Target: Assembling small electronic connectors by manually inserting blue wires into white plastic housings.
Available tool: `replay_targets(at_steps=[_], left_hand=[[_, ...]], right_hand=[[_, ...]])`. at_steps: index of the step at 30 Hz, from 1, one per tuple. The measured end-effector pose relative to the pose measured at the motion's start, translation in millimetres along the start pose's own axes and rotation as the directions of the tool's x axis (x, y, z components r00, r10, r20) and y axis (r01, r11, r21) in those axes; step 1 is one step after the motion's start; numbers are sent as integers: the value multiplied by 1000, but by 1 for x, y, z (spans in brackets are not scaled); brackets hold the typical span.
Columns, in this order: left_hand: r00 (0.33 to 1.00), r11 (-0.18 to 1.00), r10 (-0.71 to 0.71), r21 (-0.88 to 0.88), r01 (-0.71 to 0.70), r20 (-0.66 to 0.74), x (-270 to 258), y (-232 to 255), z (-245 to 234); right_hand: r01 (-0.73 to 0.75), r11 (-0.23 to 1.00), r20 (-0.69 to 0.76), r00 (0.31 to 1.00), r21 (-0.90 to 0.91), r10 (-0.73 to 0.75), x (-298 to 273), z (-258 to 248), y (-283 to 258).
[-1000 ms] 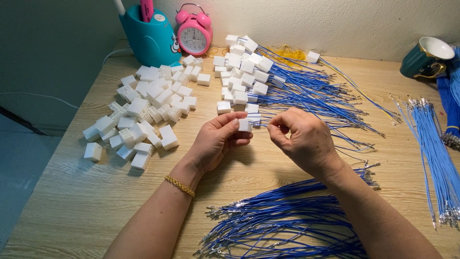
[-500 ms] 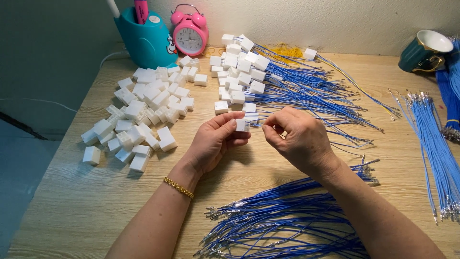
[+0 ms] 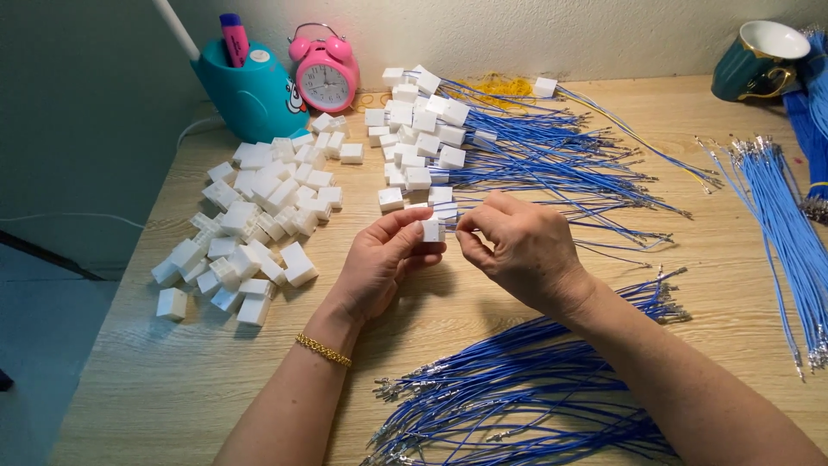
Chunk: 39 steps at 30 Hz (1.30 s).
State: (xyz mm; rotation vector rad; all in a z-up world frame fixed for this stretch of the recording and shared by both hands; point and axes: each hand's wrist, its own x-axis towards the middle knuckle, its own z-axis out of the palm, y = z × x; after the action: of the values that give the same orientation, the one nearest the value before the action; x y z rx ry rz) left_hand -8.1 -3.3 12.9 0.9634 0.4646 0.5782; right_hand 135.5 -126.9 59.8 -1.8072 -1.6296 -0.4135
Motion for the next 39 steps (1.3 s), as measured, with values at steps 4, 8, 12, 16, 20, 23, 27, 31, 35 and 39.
replay_targets(at_steps=[4, 8, 12, 16, 20, 23, 27, 31, 35, 39], left_hand=[[1000, 1000, 11, 1, -11, -15, 2, -3, -1], [1000, 1000, 19, 4, -19, -7, 0, -3, 0], [999, 999, 35, 14, -35, -2, 1, -5, 0], [999, 999, 45, 20, -46, 9, 5, -14, -3], [999, 999, 46, 12, -46, 2, 3, -12, -1], [999, 999, 43, 20, -43, 5, 2, -7, 0], [999, 999, 36, -8, -36, -10, 1, -5, -1], [997, 997, 60, -42, -62, -40, 2, 0, -1], [993, 984, 50, -167, -67, -104, 9, -2, -4], [993, 952, 21, -301, -56, -120, 11, 2, -8]], right_hand=[[43, 999, -2, 999, 34, -43, 0, -1, -3], [50, 998, -23, 998, -33, -51, 0, 3, 1], [59, 997, -13, 998, -54, -59, -2, 8, 2], [65, 997, -14, 998, -50, -66, -4, 15, 2], [78, 996, -7, 997, -48, -78, -3, 15, 6], [68, 997, 23, 997, -48, -67, -1, 8, 9], [22, 999, 236, 972, -42, -11, 1, -9, 17], [-62, 994, 356, 930, -92, 91, 9, -45, 30], [-433, 899, 471, 782, -58, 407, 30, -67, 33], [-626, 780, 435, 705, 10, 560, 49, -61, 25]])
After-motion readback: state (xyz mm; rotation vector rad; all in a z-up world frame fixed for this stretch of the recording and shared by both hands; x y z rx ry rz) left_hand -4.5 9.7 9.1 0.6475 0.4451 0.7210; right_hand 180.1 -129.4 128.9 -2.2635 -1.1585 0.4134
